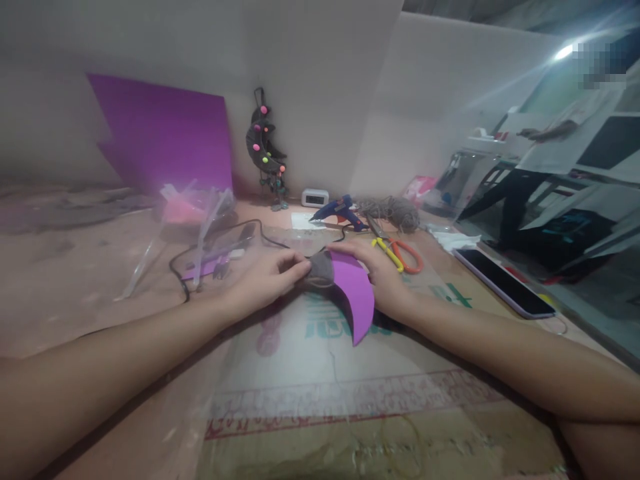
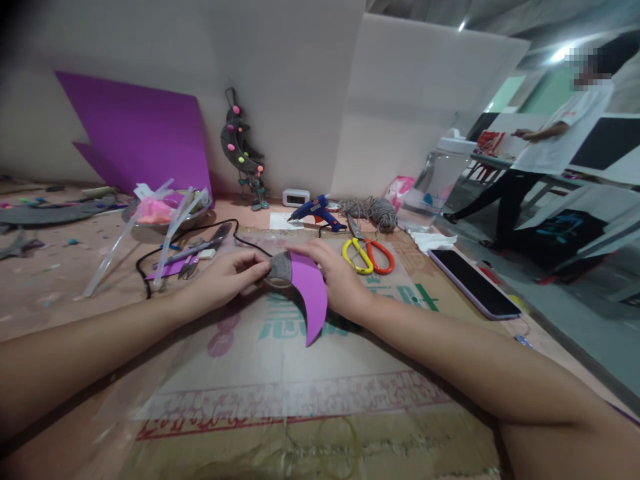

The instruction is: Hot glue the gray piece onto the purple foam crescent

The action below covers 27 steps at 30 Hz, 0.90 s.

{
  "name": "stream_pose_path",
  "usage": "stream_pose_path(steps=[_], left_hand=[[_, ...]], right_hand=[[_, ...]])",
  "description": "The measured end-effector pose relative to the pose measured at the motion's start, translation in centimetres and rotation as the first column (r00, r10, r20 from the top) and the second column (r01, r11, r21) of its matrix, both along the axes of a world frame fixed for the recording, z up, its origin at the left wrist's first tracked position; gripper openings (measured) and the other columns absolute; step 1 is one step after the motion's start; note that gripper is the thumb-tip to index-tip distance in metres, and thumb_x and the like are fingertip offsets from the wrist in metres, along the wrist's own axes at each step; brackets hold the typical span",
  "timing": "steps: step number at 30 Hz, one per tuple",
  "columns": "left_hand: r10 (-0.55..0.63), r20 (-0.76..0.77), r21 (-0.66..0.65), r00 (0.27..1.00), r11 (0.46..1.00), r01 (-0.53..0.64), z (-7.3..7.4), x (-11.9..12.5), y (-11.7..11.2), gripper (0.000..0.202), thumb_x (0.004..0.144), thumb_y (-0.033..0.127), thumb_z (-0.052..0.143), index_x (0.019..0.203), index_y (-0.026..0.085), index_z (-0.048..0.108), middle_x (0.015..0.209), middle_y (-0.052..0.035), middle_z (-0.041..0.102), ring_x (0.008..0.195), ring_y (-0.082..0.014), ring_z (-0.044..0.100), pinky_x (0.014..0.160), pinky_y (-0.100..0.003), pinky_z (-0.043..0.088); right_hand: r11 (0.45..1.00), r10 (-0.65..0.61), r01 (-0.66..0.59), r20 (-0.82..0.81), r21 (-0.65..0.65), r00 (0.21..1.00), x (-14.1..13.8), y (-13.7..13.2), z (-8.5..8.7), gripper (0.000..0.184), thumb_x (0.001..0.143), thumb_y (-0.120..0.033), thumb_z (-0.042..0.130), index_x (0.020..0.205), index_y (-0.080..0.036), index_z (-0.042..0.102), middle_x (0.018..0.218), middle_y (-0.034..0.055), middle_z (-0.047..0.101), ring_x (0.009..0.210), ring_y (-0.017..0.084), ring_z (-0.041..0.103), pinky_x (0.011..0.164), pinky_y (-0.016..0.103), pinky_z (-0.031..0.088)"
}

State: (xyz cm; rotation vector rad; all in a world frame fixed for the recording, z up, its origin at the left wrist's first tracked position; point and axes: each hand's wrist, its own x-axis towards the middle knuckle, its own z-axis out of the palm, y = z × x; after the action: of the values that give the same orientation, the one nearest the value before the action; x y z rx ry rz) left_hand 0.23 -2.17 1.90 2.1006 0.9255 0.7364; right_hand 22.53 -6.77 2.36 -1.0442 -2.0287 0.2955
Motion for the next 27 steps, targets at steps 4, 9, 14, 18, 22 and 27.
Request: stream_pose_path(steps=[4, 9, 14, 18, 22, 27], left_hand=[[0.078, 0.046, 0.063, 0.996, 0.995, -0.081, -0.14, -0.09, 0.16, 0.033, 0.090, 0.046, 0.044, 0.079, 0.018, 0.057, 0.073, 0.0007, 0.059, 0.066, -0.0136, 0.054, 0.058, -0.023, 0.041], [0.082, 0.067, 0.098, 0.994, 0.991, -0.088, -0.28, -0.19, 0.40, 0.030, 0.091, 0.043, 0.044, 0.082, 0.018, 0.057, 0.078, 0.0000, 0.060, 0.077, -0.0164, 0.057, 0.071, -0.028, 0.044], [0.078, 0.235, 0.071, 0.969, 0.993, -0.097, -0.61, 0.07, 0.30, 0.031, 0.087, 0.033, 0.054, 0.114, 0.019, 0.055, 0.112, -0.0077, 0.062, 0.092, -0.0182, 0.059, 0.080, -0.031, 0.047], [0.032, 0.297, 0.025, 0.954, 0.999, -0.041, -0.58, 0.13, -0.01, 0.043, 0.086, 0.027, 0.055, 0.128, 0.021, 0.048, 0.120, -0.0095, 0.059, 0.092, -0.0183, 0.060, 0.078, -0.030, 0.049], [0.007, 0.196, -0.028, 0.981, 1.000, -0.001, -0.40, -0.01, -0.19, 0.036, 0.088, 0.031, 0.053, 0.122, 0.020, 0.053, 0.085, -0.0037, 0.065, 0.076, -0.0167, 0.061, 0.068, -0.028, 0.049], [0.041, 0.142, -0.105, 0.989, 0.994, -0.026, -0.38, -0.11, -0.20, 0.040, 0.088, 0.042, 0.051, 0.121, 0.021, 0.052, 0.071, 0.0012, 0.057, 0.045, -0.0094, 0.048, 0.040, -0.020, 0.036]], right_hand=[[0.983, -0.111, 0.087, -0.146, -0.161, 0.983, -0.04, 0.42, 0.27, 0.027, 0.091, -0.027, 0.048, 0.113, -0.021, 0.062, 0.112, 0.0057, 0.067, 0.104, 0.020, 0.060, 0.091, 0.036, 0.046], [0.950, -0.165, 0.104, -0.191, -0.294, 0.968, -0.09, 0.66, 0.49, 0.032, 0.093, -0.038, 0.042, 0.099, -0.016, 0.065, 0.096, 0.0061, 0.069, 0.092, 0.020, 0.063, 0.080, 0.031, 0.049], [0.911, -0.141, 0.066, -0.157, -0.408, 0.978, -0.52, 0.25, 0.43, 0.025, 0.086, -0.034, 0.053, 0.102, -0.018, 0.063, 0.083, 0.0029, 0.068, 0.069, 0.017, 0.064, 0.060, 0.028, 0.051], [0.909, -0.157, 0.053, -0.221, -0.413, 0.963, -0.70, 0.10, 0.49, 0.023, 0.087, -0.033, 0.051, 0.100, -0.017, 0.061, 0.070, 0.0012, 0.065, 0.059, 0.016, 0.063, 0.053, 0.026, 0.050], [0.916, -0.170, 0.067, -0.232, -0.395, 0.958, -0.64, 0.20, 0.50, 0.022, 0.086, -0.033, 0.052, 0.098, -0.016, 0.060, 0.066, 0.0014, 0.063, 0.056, 0.015, 0.061, 0.050, 0.025, 0.048], [0.917, -0.198, 0.084, -0.261, -0.389, 0.945, -0.35, 0.35, 0.19, 0.022, 0.088, -0.036, 0.052, 0.098, -0.018, 0.059, 0.064, 0.0005, 0.062, 0.054, 0.016, 0.061, 0.049, 0.026, 0.048]])
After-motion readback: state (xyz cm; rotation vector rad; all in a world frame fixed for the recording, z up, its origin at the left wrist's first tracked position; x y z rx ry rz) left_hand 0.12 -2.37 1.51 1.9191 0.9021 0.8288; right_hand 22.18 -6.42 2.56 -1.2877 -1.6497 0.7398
